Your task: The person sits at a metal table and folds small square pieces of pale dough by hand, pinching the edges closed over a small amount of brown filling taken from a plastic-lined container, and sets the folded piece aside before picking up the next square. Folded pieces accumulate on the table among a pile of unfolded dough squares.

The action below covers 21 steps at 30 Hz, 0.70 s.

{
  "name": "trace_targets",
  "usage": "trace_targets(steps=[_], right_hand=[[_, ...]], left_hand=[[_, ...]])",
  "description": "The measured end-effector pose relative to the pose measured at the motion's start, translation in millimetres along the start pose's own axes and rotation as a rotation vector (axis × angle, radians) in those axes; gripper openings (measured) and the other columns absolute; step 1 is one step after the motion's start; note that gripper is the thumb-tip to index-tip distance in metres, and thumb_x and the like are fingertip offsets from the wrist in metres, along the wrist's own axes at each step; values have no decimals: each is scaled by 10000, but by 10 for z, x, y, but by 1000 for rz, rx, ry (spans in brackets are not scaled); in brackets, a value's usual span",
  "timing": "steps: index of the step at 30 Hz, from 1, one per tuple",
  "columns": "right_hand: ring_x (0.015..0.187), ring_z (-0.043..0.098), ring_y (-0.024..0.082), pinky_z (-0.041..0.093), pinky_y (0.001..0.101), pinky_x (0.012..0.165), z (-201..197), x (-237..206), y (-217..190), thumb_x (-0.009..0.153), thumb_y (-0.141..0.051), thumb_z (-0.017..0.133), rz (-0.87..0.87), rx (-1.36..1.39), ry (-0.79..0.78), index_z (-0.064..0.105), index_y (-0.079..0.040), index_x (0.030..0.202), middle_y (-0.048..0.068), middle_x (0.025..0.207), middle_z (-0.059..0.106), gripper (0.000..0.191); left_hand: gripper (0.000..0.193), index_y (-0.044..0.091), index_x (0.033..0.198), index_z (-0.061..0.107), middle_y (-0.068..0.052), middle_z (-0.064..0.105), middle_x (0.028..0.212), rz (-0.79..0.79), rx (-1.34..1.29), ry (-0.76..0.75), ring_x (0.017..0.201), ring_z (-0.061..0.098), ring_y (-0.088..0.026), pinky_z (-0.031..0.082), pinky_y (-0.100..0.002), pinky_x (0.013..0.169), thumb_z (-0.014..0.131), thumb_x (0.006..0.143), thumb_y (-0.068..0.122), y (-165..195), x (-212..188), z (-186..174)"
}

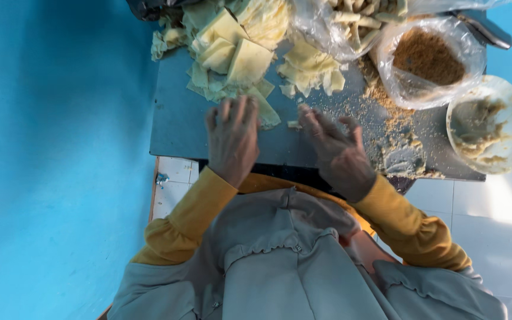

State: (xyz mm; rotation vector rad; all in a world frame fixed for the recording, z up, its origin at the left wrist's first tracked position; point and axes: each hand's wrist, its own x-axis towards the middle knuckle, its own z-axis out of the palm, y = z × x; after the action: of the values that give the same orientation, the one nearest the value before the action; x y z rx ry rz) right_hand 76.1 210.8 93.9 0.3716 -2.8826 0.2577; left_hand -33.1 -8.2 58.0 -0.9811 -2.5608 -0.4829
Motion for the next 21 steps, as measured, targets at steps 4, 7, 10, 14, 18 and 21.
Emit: trace_targets(steps=[4,7,10,14,18,21], right_hand=[[1329,577,219,311,493,1085,-21,85,68,901,25,547,40,162,-27,220,-70,1642,62,1485,617,815],[1147,648,242,355,444,1031,28,138,207,945,-64,633,8,203,70,225,-89,1649,46,1280,723,814],[1000,682,214,395,420,998,226,88,196,979,-73,677,0,100,118,267,-106,1640,32,1068,752,779],[912,701,217,403,427,945,243,173,335,966,-49,671,-55,202,71,279,-11,1617,20,952,727,762],[877,710,185,594,254,727,-209,746,961,1021,108,593,-143,49,373,399,-36,1524,157,1117,664,557],[893,688,166,630,334,785,-327,800,1080,1077,24,670,37,-418,428,193,-87,1688,112,1506,558,783]], left_hand=[[360,76,1290,632,-56,599,1252,-8,-39,82,1209,511,-252,366,-467,1041,699,958,197,-168,53,45],[302,98,1238,648,-51,608,1164,-28,-57,90,1166,534,-249,379,-457,1029,704,950,165,-151,65,78],[300,84,1221,649,-66,604,1119,-60,-143,89,1127,548,-271,394,-450,995,710,933,140,-129,34,86],[181,95,1086,631,-77,592,1073,-92,-292,98,1082,556,-291,413,-447,945,718,928,118,-158,56,102],[124,114,1005,610,-77,588,1055,-90,-325,134,1054,554,-291,411,-446,906,711,940,80,-158,72,101],[145,106,1014,593,-78,608,1104,-54,-349,193,1084,571,-294,410,-445,923,706,930,69,-151,69,89]])
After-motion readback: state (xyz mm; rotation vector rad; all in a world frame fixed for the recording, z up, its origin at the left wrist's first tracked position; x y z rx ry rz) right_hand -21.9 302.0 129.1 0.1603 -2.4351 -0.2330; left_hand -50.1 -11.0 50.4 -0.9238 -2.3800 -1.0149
